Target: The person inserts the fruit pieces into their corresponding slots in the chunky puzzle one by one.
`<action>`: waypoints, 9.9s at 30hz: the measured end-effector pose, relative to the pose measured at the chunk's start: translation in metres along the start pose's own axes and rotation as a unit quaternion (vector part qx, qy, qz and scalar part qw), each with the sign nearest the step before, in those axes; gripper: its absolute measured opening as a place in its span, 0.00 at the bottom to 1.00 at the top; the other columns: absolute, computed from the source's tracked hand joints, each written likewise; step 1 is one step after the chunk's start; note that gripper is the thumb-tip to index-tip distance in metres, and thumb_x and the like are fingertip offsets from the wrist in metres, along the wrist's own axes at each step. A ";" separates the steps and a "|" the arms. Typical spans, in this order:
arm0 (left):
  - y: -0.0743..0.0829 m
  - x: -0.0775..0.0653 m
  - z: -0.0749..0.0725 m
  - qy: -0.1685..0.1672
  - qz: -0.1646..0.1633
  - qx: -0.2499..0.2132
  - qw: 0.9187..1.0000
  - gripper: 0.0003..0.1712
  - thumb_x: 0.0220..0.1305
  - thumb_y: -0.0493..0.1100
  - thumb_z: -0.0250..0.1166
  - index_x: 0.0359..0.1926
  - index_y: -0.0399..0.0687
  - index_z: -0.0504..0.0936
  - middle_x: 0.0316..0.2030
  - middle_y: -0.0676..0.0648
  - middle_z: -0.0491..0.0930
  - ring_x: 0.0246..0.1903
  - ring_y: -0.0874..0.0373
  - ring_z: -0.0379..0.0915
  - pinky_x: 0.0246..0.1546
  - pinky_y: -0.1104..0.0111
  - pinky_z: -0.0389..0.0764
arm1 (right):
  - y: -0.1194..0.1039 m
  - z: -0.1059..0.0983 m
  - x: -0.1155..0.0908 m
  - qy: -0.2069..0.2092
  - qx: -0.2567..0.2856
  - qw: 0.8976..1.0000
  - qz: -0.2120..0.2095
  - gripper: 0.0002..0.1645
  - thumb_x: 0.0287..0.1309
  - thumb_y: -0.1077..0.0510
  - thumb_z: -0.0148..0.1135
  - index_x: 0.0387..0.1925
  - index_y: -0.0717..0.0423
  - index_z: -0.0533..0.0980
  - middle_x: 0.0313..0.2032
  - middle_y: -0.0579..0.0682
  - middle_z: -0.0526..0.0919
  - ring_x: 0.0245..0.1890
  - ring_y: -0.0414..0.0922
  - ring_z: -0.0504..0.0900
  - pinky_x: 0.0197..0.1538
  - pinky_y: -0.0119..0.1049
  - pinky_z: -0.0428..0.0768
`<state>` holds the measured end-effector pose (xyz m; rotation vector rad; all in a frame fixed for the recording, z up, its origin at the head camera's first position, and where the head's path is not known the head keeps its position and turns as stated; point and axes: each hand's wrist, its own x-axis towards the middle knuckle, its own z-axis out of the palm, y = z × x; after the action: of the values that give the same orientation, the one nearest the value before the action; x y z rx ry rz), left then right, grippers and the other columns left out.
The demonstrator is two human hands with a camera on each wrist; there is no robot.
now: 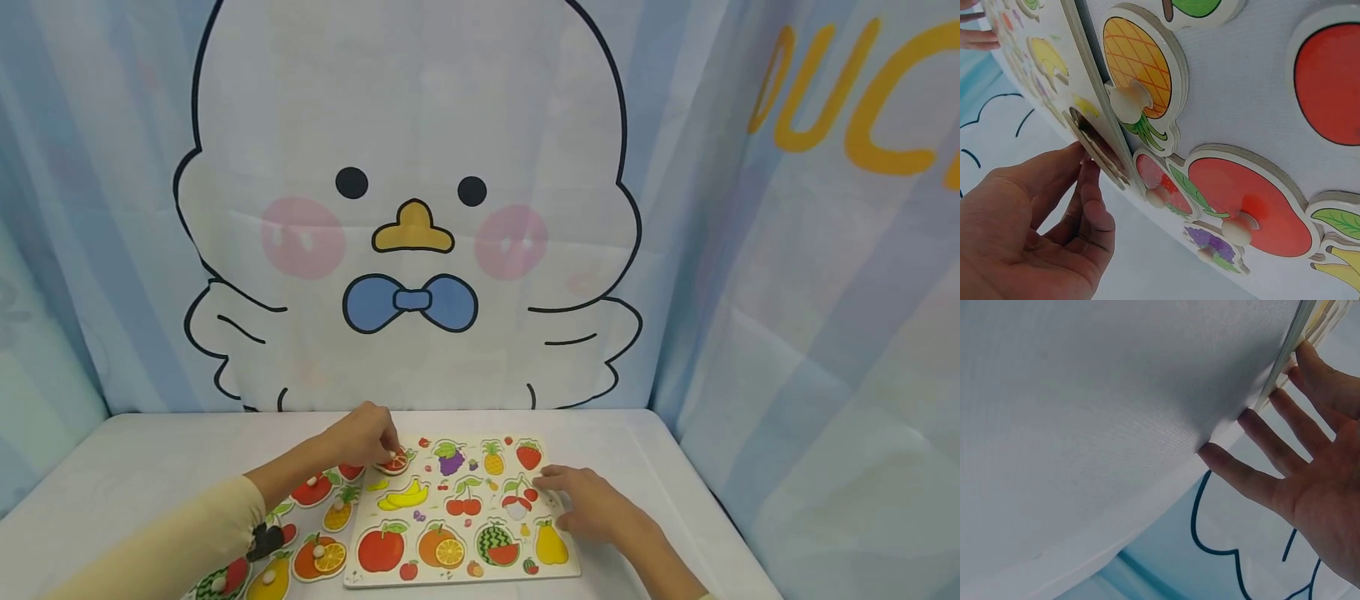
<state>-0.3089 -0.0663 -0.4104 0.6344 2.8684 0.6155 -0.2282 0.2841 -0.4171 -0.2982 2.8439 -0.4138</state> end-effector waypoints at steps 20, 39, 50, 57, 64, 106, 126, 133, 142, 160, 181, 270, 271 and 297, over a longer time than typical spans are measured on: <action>0.002 0.004 0.002 0.005 -0.002 0.017 1.000 0.04 0.54 0.39 0.72 0.33 0.49 0.87 0.26 0.54 0.77 0.27 0.60 0.72 0.32 0.70 0.80 | 0.000 -0.002 0.000 0.004 -0.003 1.000 -0.001 0.33 0.45 0.61 0.74 0.56 0.41 0.78 0.63 0.46 0.72 0.62 0.57 0.68 0.61 0.61 0.65; 0.003 0.001 0.004 0.001 -0.002 0.009 1.000 0.05 0.53 0.37 0.72 0.32 0.48 0.87 0.26 0.54 0.78 0.27 0.60 0.72 0.32 0.69 0.80 | 0.000 -0.002 -0.002 -0.002 -0.018 1.000 -0.012 0.33 0.47 0.60 0.73 0.58 0.40 0.77 0.63 0.46 0.72 0.61 0.56 0.69 0.59 0.60 0.68; -0.001 0.004 0.003 -0.004 0.003 0.023 1.000 0.05 0.54 0.38 0.72 0.34 0.50 0.87 0.28 0.55 0.77 0.28 0.60 0.71 0.33 0.70 0.80 | 0.000 -0.002 0.000 0.002 -0.015 1.000 -0.003 0.34 0.46 0.59 0.73 0.58 0.39 0.76 0.64 0.46 0.71 0.63 0.57 0.67 0.61 0.62 0.65; -0.005 0.002 -0.001 -0.024 0.012 0.006 1.000 0.07 0.53 0.39 0.72 0.36 0.52 0.87 0.30 0.54 0.78 0.31 0.59 0.72 0.35 0.69 0.81 | -0.001 -0.003 0.000 0.004 -0.008 1.000 -0.003 0.34 0.46 0.60 0.73 0.58 0.40 0.77 0.64 0.46 0.71 0.62 0.57 0.68 0.61 0.62 0.65; -0.007 0.002 -0.001 -0.032 0.023 0.003 0.999 0.11 0.53 0.39 0.72 0.39 0.54 0.87 0.31 0.53 0.78 0.31 0.58 0.72 0.33 0.70 0.80 | -0.001 -0.003 0.001 0.003 -0.013 1.000 0.000 0.34 0.46 0.60 0.74 0.58 0.40 0.77 0.64 0.46 0.71 0.62 0.56 0.68 0.61 0.62 0.65; -0.057 -0.015 -0.020 -0.011 -0.028 0.001 1.000 0.08 0.52 0.36 0.72 0.33 0.53 0.85 0.33 0.51 0.77 0.31 0.58 0.71 0.30 0.69 0.80 | 0.002 0.002 -0.006 0.001 -0.012 1.000 -0.014 0.33 0.46 0.59 0.73 0.57 0.40 0.77 0.62 0.47 0.73 0.59 0.55 0.70 0.58 0.63 0.67; -0.070 -0.019 -0.025 -0.004 -0.045 -0.008 0.999 0.10 0.51 0.34 0.72 0.35 0.50 0.85 0.35 0.50 0.79 0.33 0.57 0.73 0.37 0.65 0.82 | 0.001 0.001 -0.005 0.002 -0.013 1.000 -0.018 0.34 0.47 0.60 0.72 0.59 0.40 0.76 0.62 0.48 0.72 0.59 0.55 0.71 0.58 0.62 0.68; -0.077 -0.018 -0.024 0.000 -0.040 -0.020 0.999 0.11 0.51 0.33 0.73 0.36 0.49 0.85 0.32 0.51 0.78 0.32 0.57 0.72 0.36 0.66 0.82 | 0.002 0.001 -0.003 0.003 -0.007 0.999 -0.035 0.34 0.47 0.62 0.72 0.59 0.43 0.76 0.62 0.49 0.72 0.60 0.56 0.71 0.59 0.60 0.69; -0.079 -0.020 -0.024 0.004 -0.048 -0.035 0.998 0.08 0.52 0.34 0.71 0.33 0.48 0.83 0.29 0.50 0.77 0.29 0.58 0.72 0.35 0.67 0.81 | 0.002 0.001 -0.002 0.003 -0.010 0.999 -0.044 0.33 0.47 0.62 0.71 0.58 0.45 0.76 0.62 0.49 0.73 0.60 0.56 0.71 0.59 0.60 0.69; -0.090 -0.019 -0.025 0.000 -0.099 -0.117 0.988 0.05 0.54 0.35 0.70 0.33 0.48 0.84 0.28 0.49 0.78 0.29 0.55 0.74 0.34 0.66 0.81 | 0.001 0.003 -0.006 0.004 -0.011 1.000 -0.021 0.33 0.48 0.59 0.72 0.59 0.41 0.76 0.63 0.47 0.72 0.60 0.55 0.70 0.59 0.62 0.67; -0.095 -0.017 -0.023 0.013 -0.112 -0.141 0.984 0.05 0.54 0.35 0.70 0.32 0.49 0.85 0.29 0.49 0.79 0.29 0.54 0.74 0.34 0.66 0.81 | 0.003 0.001 -0.005 0.002 -0.007 0.999 -0.032 0.33 0.48 0.59 0.72 0.59 0.42 0.76 0.63 0.48 0.72 0.60 0.57 0.70 0.59 0.63 0.65; -0.030 0.008 -0.009 -0.024 0.026 -0.114 0.993 0.05 0.55 0.37 0.71 0.30 0.52 0.85 0.26 0.53 0.79 0.27 0.58 0.76 0.31 0.70 0.81 | 0.002 0.000 -0.007 -0.004 0.000 1.000 -0.031 0.33 0.48 0.60 0.71 0.58 0.42 0.77 0.62 0.49 0.72 0.59 0.57 0.70 0.59 0.64 0.66; -0.028 0.008 -0.008 -0.026 0.027 -0.113 0.993 0.05 0.55 0.37 0.71 0.30 0.52 0.85 0.26 0.54 0.79 0.27 0.58 0.75 0.31 0.70 0.80 | 0.002 0.000 -0.007 -0.004 -0.001 0.999 -0.033 0.33 0.48 0.60 0.71 0.58 0.42 0.76 0.62 0.49 0.72 0.59 0.57 0.70 0.59 0.64 0.66; 0.005 0.028 0.005 -0.047 0.055 -0.081 0.994 0.03 0.55 0.39 0.71 0.31 0.52 0.86 0.25 0.55 0.79 0.26 0.61 0.75 0.29 0.73 0.79 | 0.001 0.000 -0.006 0.004 -0.005 1.000 -0.019 0.33 0.47 0.60 0.72 0.58 0.41 0.77 0.62 0.46 0.72 0.60 0.57 0.69 0.58 0.63 0.67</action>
<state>-0.3312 -0.0477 -0.4142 0.7770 2.6774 0.8023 -0.2225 0.2865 -0.4164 -0.3536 2.8520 -0.4097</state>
